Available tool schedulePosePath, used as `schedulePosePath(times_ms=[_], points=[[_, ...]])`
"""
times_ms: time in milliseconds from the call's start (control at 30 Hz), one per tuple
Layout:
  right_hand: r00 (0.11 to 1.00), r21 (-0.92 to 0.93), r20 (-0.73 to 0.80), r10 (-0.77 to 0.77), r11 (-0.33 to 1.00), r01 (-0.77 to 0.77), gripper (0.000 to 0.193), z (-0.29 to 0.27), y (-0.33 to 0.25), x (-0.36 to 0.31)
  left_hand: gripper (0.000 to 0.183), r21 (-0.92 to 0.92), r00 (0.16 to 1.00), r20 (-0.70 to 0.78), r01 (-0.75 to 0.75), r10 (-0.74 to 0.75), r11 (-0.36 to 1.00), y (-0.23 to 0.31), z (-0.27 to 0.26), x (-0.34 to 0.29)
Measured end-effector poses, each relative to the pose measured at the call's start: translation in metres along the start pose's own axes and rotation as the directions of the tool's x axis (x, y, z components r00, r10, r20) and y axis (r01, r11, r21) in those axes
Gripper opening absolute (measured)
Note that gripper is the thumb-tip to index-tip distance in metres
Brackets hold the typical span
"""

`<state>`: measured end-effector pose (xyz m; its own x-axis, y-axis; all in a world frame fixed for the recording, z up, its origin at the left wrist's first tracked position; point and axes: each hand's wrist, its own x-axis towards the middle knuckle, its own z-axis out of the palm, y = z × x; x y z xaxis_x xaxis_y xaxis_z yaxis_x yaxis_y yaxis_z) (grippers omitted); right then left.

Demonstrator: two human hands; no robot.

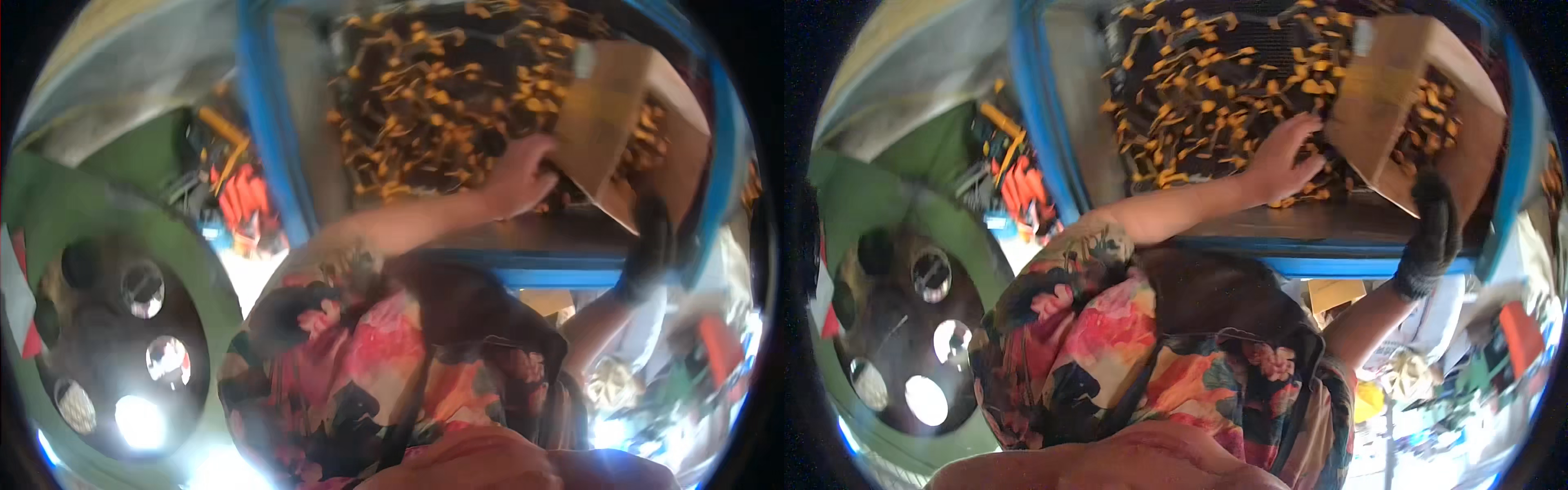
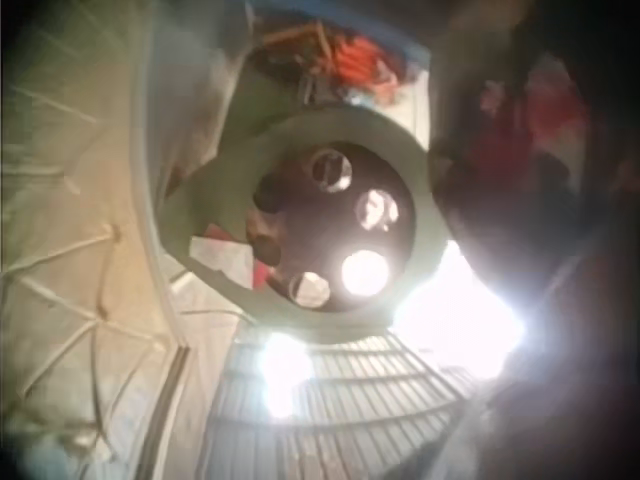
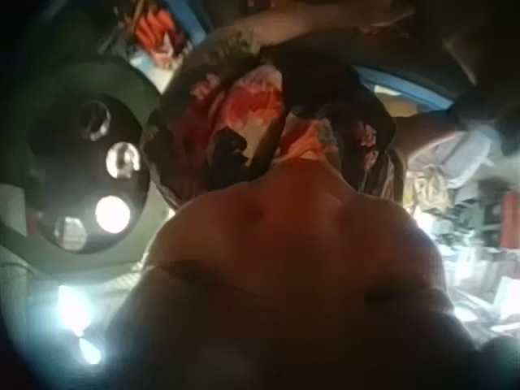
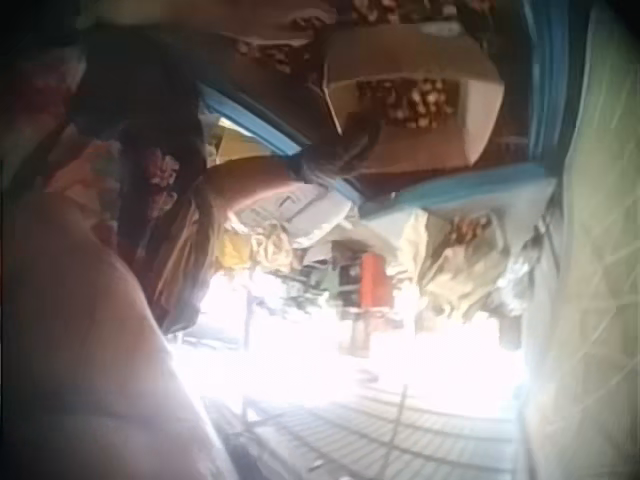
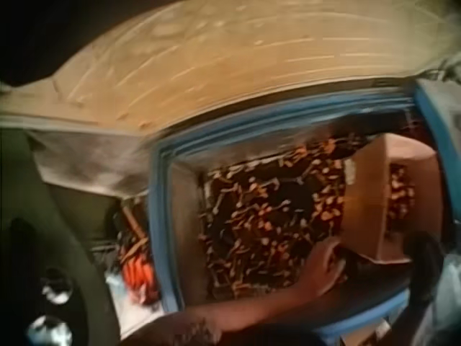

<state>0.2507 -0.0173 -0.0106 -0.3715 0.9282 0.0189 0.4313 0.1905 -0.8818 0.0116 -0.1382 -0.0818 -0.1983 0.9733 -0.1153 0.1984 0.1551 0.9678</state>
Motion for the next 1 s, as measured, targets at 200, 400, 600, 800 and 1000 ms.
schedulePosePath(times_ms=[200,400,600,800,1000], points=[[0.696,-0.153,0.648,0.308,0.949,-0.277,0.056,0.193,0.025,0.009,0.066,0.307,0.706,-0.466,0.695,-0.534,0.651,-0.121,-0.089,-0.141],[0.854,-0.408,0.514,0.083,0.899,0.158,0.078,0.31,0.091,0.082,0.082,-0.182,0.429,-0.645,0.718,-0.633,0.672,-0.163,-0.157,-0.135],[0.826,-0.559,0.514,0.23,0.821,0.12,0.093,0.371,0.073,0.081,0.081,-0.232,0.008,-0.855,0.889,-0.519,0.395,-0.16,-0.151,-0.096],[0.764,-0.589,0.618,0.187,0.754,0.291,0.083,0.379,0.049,0.06,0.071,-0.401,-0.067,-0.832,0.759,-0.551,0.513,-0.182,-0.159,-0.097],[0.727,-0.369,0.595,0.343,0.92,-0.132,0.076,0.368,0.004,0.066,0.06,0.326,0.714,-0.663,0.544,-0.223,0.773,-0.159,-0.163,-0.087]])
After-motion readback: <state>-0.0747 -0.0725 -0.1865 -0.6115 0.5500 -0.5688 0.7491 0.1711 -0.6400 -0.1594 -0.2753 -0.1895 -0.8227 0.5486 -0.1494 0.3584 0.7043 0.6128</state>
